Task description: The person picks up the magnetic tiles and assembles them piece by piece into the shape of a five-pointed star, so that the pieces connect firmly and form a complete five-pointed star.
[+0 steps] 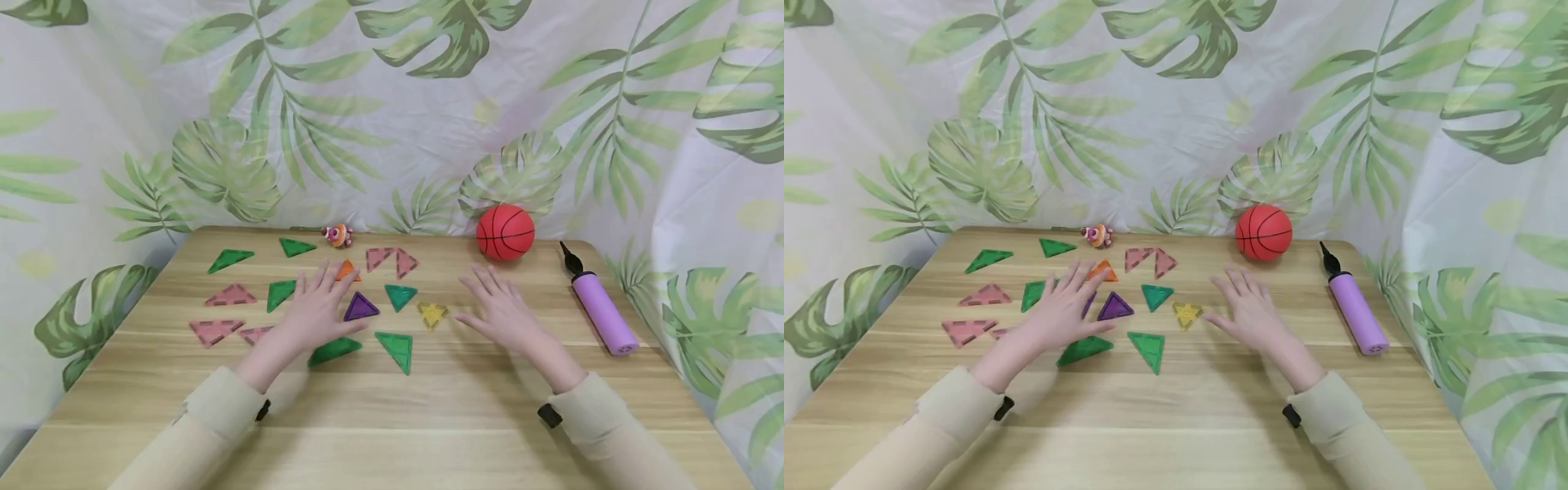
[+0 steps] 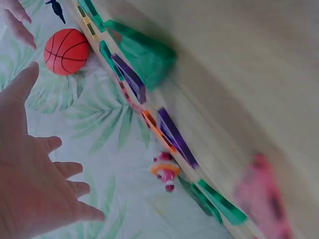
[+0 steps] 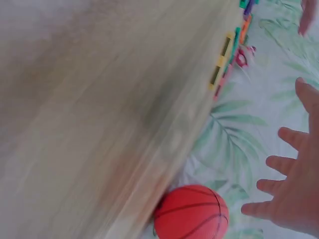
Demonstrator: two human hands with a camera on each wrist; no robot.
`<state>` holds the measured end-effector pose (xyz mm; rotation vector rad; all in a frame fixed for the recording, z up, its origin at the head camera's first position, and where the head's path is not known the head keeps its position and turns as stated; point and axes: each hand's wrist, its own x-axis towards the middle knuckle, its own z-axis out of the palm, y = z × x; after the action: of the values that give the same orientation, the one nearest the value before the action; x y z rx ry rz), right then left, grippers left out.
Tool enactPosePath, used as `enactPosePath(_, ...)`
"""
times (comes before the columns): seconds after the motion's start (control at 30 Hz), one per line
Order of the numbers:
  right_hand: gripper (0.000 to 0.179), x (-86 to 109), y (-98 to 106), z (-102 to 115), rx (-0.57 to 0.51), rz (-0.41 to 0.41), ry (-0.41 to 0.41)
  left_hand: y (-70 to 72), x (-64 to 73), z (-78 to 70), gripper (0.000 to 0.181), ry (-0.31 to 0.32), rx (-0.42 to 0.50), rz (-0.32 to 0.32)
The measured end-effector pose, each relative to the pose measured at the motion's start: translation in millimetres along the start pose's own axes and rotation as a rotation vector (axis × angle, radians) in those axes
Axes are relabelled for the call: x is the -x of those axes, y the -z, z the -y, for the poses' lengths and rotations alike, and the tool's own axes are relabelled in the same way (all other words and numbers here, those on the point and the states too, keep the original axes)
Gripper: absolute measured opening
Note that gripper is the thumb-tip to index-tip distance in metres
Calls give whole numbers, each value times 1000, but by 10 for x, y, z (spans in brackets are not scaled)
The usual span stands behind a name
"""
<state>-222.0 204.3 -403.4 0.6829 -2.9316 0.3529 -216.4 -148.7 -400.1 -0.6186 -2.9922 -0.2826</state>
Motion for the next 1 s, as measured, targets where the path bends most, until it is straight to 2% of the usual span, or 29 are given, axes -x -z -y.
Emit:
enactPosePath(0.17, 79, -233, -143, -11, -92, 5, 15, -78, -357, -84, 96, -71, 40, 0)
enactPosePath(0.33, 85, -401, -321, -2, -225, 74, -20, -252, -657, -98, 89, -144, 95, 1)
enactPosePath(0.43, 85, -463, -419, 13, -252, 116, -12, -339, -790, -109, 85, -181, 118, 31)
enactPosePath(0.6, 73, -534, -524, 36, -206, 140, 29, -426, -950, -119, 75, -208, 146, 121)
enactPosePath(0.77, 59, -571, -583, 46, -151, 162, 37, -500, -1041, -107, 56, -208, 191, 190)
enactPosePath(0.87, 56, -568, -583, 39, -168, 171, 68, -534, -1067, -102, 48, -188, 213, 218)
enactPosePath(1.0, 54, -539, -540, -22, -237, 200, 115, -559, -1085, -105, 45, -168, 221, 214)
